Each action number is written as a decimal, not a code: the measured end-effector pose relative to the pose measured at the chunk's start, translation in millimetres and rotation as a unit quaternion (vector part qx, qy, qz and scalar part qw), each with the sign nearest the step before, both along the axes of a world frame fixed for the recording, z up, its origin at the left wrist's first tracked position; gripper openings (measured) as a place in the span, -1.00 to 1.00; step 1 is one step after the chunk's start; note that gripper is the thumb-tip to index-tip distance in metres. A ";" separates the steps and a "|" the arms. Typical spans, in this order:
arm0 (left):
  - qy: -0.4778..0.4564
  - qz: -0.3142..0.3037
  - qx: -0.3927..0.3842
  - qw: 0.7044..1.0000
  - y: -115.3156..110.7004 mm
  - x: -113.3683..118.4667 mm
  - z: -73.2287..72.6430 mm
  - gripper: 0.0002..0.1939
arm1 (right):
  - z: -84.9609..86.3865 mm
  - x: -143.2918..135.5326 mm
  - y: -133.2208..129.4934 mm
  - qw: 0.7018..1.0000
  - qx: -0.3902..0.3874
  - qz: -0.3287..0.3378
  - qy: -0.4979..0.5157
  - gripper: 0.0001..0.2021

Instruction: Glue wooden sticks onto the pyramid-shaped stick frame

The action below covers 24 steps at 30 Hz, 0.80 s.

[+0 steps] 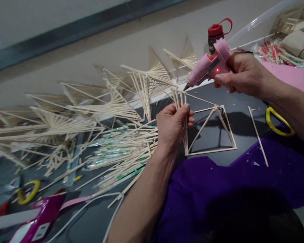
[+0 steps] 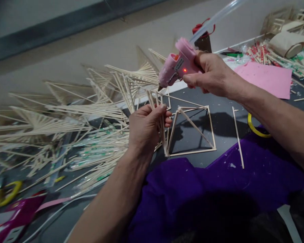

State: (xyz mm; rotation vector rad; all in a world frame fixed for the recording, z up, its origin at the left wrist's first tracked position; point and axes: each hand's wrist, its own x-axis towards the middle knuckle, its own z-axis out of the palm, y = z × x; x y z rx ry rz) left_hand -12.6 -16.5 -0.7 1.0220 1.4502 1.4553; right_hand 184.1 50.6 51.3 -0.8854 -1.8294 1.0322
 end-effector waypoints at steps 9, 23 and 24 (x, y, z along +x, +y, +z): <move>0.000 -0.009 0.005 1.000 -0.8 -1.2 -0.5 -0.78 | -2.3 -2.0 -2.6 0.997 0.069 -0.006 -0.030 -0.82; -0.003 -0.006 0.010 1.000 -0.5 -1.3 -1.2 -0.83 | -1.1 1.6 -8.6 0.970 0.194 -0.051 -0.140 -0.86; -0.003 -0.006 0.010 1.000 -0.5 -1.3 -1.0 -0.84 | -0.9 1.3 -9.0 0.969 0.195 -0.053 -0.140 -0.85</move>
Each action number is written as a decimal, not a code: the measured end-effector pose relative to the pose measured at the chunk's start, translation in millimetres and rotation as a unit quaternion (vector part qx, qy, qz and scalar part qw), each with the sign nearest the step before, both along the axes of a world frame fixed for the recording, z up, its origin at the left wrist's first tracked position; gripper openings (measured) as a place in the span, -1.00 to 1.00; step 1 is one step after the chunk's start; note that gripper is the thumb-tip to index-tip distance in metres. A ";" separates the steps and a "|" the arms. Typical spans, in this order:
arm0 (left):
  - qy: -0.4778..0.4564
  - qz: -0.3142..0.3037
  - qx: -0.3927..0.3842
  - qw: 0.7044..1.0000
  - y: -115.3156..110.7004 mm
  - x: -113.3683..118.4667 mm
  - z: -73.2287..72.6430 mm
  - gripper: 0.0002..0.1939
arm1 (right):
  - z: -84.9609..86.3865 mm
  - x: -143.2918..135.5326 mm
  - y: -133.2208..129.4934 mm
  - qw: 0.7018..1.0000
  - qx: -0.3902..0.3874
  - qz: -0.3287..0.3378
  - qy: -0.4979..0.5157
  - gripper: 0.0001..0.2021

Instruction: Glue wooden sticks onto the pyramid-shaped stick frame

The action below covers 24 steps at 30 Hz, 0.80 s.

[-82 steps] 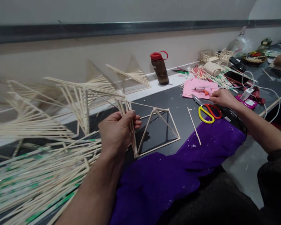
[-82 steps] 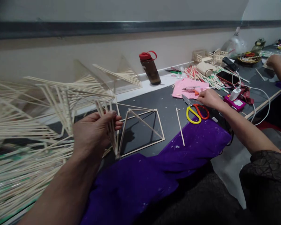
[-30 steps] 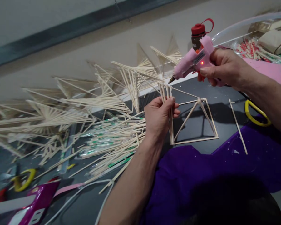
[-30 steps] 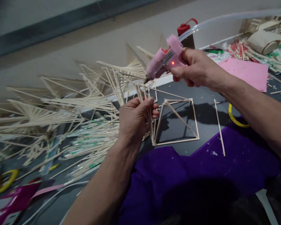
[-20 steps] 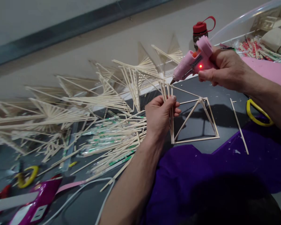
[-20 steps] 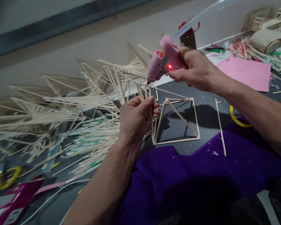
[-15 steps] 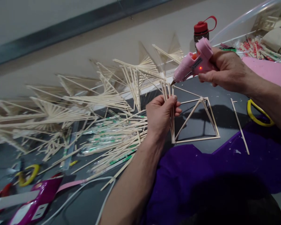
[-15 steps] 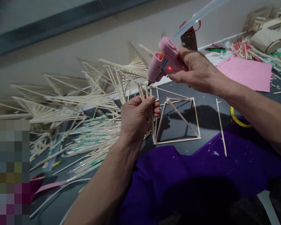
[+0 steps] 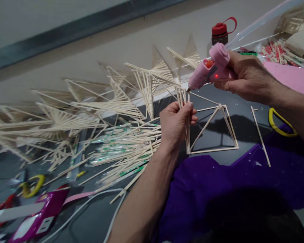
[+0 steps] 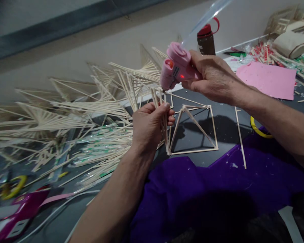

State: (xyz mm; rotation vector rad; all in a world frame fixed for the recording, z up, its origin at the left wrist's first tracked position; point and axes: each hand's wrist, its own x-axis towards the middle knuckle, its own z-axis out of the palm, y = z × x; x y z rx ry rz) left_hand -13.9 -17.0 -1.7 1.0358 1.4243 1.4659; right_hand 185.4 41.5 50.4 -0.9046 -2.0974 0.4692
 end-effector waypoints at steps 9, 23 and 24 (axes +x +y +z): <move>-0.005 -0.001 0.004 1.000 0.7 0.1 -0.9 -0.85 | 5.4 -2.4 -2.7 0.999 -0.007 -0.031 -0.022 -0.82; 0.004 -0.003 0.006 1.000 0.9 -1.9 -1.9 -0.79 | 0.3 -0.7 4.9 0.998 -0.043 0.038 0.038 -0.91; 0.004 -0.002 0.005 1.000 1.0 -1.9 -1.8 -0.79 | -0.2 -0.7 5.2 0.997 -0.047 0.041 0.039 -0.90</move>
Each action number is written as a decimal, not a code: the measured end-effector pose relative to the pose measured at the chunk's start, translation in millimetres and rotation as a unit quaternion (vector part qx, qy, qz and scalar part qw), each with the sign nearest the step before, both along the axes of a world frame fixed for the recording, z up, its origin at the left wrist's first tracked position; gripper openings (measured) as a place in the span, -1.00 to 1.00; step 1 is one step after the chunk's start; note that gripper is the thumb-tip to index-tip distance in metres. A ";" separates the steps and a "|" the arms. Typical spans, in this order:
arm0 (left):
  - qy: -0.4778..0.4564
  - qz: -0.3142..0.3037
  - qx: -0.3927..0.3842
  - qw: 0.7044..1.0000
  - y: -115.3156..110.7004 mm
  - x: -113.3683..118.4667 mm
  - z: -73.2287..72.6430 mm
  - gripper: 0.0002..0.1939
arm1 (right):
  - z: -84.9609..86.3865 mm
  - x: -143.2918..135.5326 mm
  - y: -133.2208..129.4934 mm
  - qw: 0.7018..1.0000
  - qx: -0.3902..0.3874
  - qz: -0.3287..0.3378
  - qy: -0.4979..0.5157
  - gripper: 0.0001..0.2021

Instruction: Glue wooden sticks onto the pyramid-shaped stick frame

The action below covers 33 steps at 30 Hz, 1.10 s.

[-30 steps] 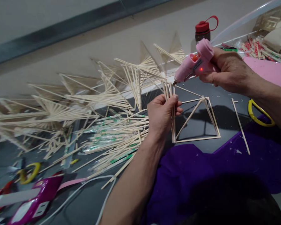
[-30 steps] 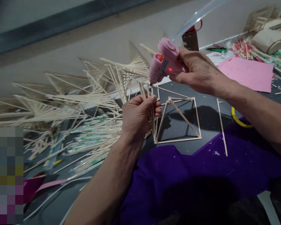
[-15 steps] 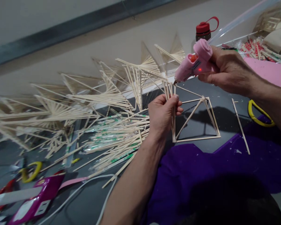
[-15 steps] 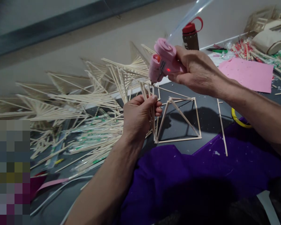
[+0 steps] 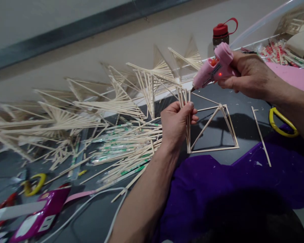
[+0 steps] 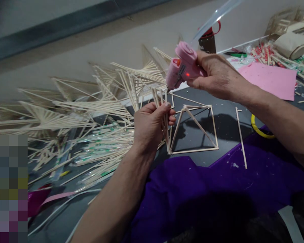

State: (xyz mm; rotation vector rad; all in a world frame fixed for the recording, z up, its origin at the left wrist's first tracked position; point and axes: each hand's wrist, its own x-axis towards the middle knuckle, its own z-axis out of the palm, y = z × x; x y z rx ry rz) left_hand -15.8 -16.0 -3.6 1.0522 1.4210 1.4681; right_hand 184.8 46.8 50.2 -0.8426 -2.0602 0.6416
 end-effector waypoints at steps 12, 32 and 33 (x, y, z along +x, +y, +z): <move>0.004 0.004 -0.004 1.000 -0.4 0.8 0.3 -0.82 | 7.0 6.9 -2.2 0.997 -0.078 -0.009 0.028 -0.86; -0.005 -0.004 -0.006 1.000 -1.9 0.9 1.4 -0.82 | -2.4 -3.8 -1.4 0.990 -0.130 -0.019 0.053 -0.83; -0.007 -0.005 -0.003 1.000 -1.9 0.9 1.3 -0.82 | -2.4 -3.3 -1.3 0.990 -0.131 -0.015 0.052 -0.84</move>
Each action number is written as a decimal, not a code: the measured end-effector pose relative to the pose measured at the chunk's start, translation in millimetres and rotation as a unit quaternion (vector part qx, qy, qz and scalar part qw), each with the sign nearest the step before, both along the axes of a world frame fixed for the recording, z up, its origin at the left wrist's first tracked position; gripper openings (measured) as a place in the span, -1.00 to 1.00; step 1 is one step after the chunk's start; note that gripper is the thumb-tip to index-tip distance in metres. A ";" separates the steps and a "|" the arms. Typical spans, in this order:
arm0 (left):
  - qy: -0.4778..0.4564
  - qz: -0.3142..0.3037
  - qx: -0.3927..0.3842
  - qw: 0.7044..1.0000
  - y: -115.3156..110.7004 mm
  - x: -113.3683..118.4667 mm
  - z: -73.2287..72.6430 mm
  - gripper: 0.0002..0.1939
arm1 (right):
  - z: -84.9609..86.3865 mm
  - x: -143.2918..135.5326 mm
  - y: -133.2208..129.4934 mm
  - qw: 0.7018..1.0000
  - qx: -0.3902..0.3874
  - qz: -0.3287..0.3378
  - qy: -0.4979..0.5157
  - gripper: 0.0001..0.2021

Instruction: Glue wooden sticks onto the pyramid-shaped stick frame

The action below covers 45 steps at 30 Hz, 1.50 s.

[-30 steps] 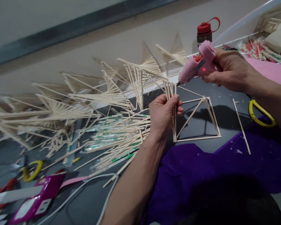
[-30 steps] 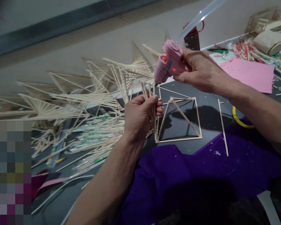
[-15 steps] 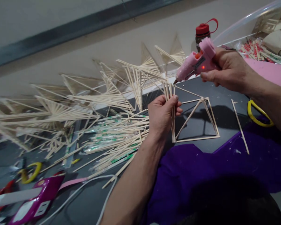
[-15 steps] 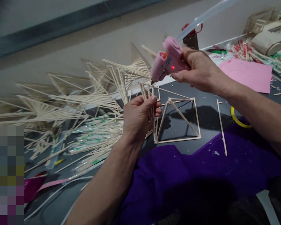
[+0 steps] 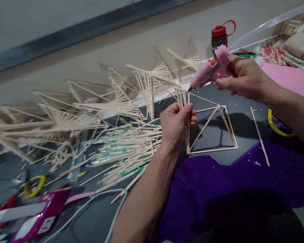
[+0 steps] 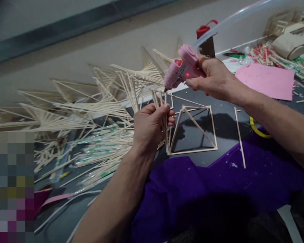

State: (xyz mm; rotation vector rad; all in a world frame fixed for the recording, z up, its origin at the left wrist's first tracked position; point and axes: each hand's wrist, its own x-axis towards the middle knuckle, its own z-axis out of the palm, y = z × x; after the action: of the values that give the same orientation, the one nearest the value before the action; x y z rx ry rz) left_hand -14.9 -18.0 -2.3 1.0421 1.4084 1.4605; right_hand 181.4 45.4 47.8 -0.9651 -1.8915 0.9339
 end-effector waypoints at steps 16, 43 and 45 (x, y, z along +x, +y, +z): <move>0.002 0.005 -0.003 1.000 0.5 0.1 0.2 -0.84 | -0.1 2.4 -0.9 1.000 -0.015 0.001 -0.027 -0.85; -0.002 0.008 -0.009 1.000 0.5 0.3 1.4 -0.85 | 0.9 15.0 3.0 0.999 -0.018 -0.017 -0.027 -0.92; -0.005 0.015 -0.011 1.000 0.1 1.1 3.2 -0.87 | 8.1 25.3 1.6 0.998 -0.020 -0.050 -0.019 -0.90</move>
State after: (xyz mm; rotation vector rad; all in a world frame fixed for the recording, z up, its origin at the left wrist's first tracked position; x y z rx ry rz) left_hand -13.8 -17.9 1.0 1.0034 1.4361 1.4653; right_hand 206.7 47.1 55.9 -1.0980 -1.8444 0.9044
